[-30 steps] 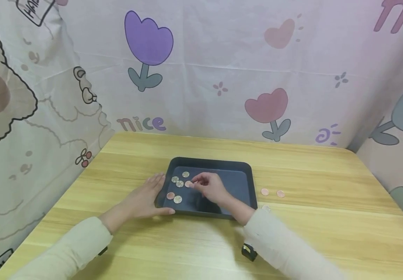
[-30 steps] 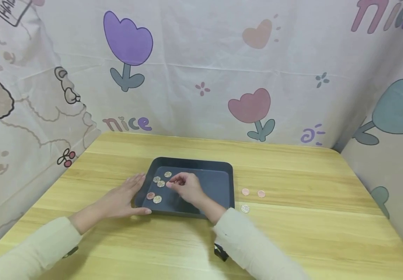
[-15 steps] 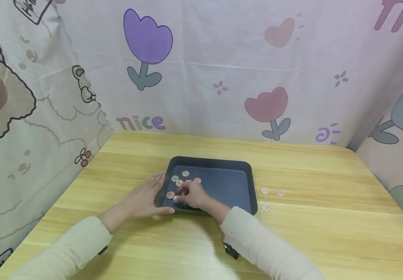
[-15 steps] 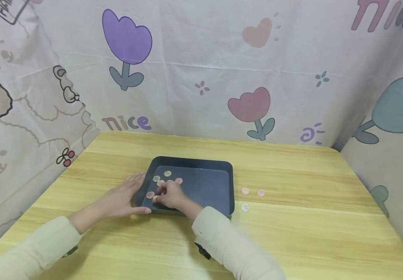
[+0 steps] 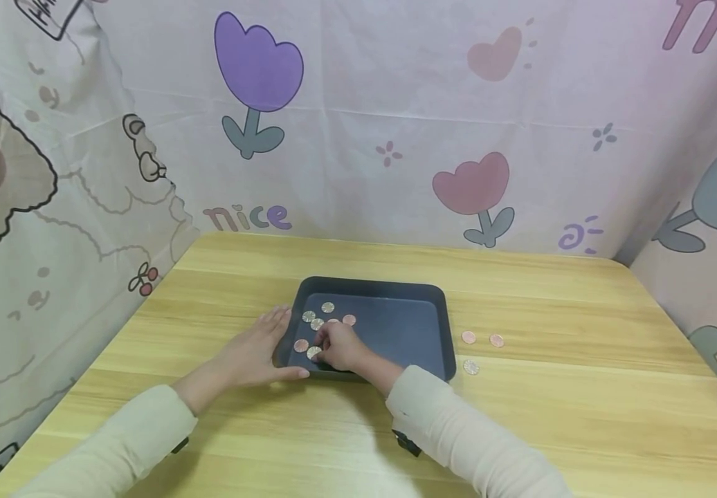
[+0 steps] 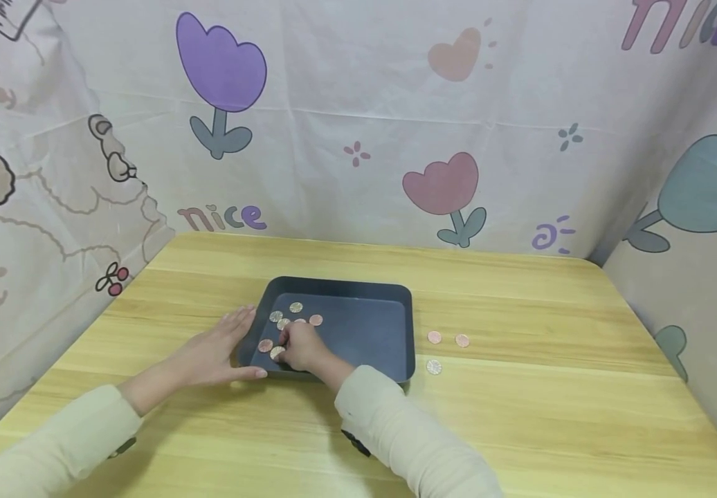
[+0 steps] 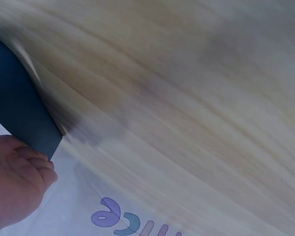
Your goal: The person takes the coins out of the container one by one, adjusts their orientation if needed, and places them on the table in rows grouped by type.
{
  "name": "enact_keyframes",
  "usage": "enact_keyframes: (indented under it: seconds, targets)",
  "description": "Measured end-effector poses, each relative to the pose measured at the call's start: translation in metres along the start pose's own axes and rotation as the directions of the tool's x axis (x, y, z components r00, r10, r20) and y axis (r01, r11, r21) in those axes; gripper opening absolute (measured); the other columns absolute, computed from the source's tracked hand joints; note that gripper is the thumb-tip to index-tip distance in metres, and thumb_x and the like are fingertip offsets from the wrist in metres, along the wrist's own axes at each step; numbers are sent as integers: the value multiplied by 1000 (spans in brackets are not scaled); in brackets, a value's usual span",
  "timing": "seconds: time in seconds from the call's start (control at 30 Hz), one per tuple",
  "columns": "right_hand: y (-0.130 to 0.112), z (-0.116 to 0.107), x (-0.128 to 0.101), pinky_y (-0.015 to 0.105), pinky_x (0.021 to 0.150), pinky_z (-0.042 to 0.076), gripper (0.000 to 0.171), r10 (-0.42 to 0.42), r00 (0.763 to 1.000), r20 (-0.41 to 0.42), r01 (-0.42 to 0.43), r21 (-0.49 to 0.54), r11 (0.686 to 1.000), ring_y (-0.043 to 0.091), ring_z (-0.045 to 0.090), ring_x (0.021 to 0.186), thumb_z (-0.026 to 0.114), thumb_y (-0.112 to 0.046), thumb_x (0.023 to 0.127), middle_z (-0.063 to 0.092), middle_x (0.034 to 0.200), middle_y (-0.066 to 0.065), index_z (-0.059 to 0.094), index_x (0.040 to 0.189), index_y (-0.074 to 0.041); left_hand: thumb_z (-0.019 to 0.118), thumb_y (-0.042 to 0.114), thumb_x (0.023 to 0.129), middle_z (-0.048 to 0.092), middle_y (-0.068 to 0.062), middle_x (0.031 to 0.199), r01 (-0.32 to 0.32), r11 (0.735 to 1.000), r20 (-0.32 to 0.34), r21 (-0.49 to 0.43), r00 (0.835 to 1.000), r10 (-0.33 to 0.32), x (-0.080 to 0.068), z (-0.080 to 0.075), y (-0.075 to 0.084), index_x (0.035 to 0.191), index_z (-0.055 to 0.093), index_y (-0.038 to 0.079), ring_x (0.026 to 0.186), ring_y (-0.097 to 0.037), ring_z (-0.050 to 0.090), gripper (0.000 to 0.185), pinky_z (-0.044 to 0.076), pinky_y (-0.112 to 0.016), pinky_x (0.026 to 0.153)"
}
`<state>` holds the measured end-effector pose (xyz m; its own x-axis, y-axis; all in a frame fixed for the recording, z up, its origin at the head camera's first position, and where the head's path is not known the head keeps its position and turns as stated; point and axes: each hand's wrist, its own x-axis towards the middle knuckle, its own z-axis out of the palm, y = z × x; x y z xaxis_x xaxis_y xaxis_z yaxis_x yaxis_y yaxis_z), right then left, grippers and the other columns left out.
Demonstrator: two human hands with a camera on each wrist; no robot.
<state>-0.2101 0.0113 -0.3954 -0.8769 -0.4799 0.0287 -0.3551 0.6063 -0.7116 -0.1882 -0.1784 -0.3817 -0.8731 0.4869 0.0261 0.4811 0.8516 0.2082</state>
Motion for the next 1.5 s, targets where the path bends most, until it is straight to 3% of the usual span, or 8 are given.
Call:
enact_keyframes:
  seconds: [0.23,0.5,0.77,0.97,1.07,1.4,1.5]
  targets:
    - [-3,-2,-1,14,53,41,14,-11,999,41,15,-94,995,4,43,54,73,-4,77,52,61,1,63,86,2,57,71,73,25,-27,149,-12,1000,-7,9,1000,12,1,1,-1,141,26,-11,139,-41,24,111,26,-48,114]
    - [0,-4,-2,14,53,39,16,-15,999,40,19,-101,995,6,43,58,73,-5,77,51,64,1,59,81,1,58,70,72,25,-27,149,-10,1000,-12,1,1000,10,0,2,-1,141,26,-11,139,-41,24,111,26,-48,114]
    - [9,-11,-6,15,50,37,16,93,993,-78,-87,71,994,5,43,51,66,-5,83,53,57,0,62,68,1,58,71,72,23,-26,150,3,1000,5,2,1000,-3,-1,3,0,142,24,-11,139,-40,23,113,25,-48,115]
    - [16,-26,-13,16,42,34,22,248,965,-86,-214,289,933,6,41,42,62,-6,86,47,53,-3,57,66,-1,58,71,72,24,-26,149,3,1000,1,-1,1000,-3,-1,2,1,141,25,-11,139,-41,24,112,26,-48,114]
    - [17,-37,-18,16,42,35,20,292,953,-83,-247,348,904,6,41,41,61,-6,87,47,52,-3,59,68,1,59,70,72,24,-27,149,-1,1000,-2,4,1000,1,-1,2,1,141,25,-11,139,-41,24,112,26,-48,114]
    - [24,-75,-38,20,43,31,12,382,921,-82,-316,420,851,9,38,44,61,-8,87,49,54,1,65,81,1,58,71,72,24,-27,149,-7,1000,-2,18,1000,7,-2,1,2,141,25,-12,138,-41,24,112,26,-48,114]
    - [29,-85,-45,19,43,31,14,374,923,-89,-304,425,853,9,37,44,61,-10,87,48,54,0,65,81,2,58,71,72,24,-27,149,-3,1000,-1,15,1000,3,-2,0,2,141,25,-12,138,-41,24,112,26,-48,114]
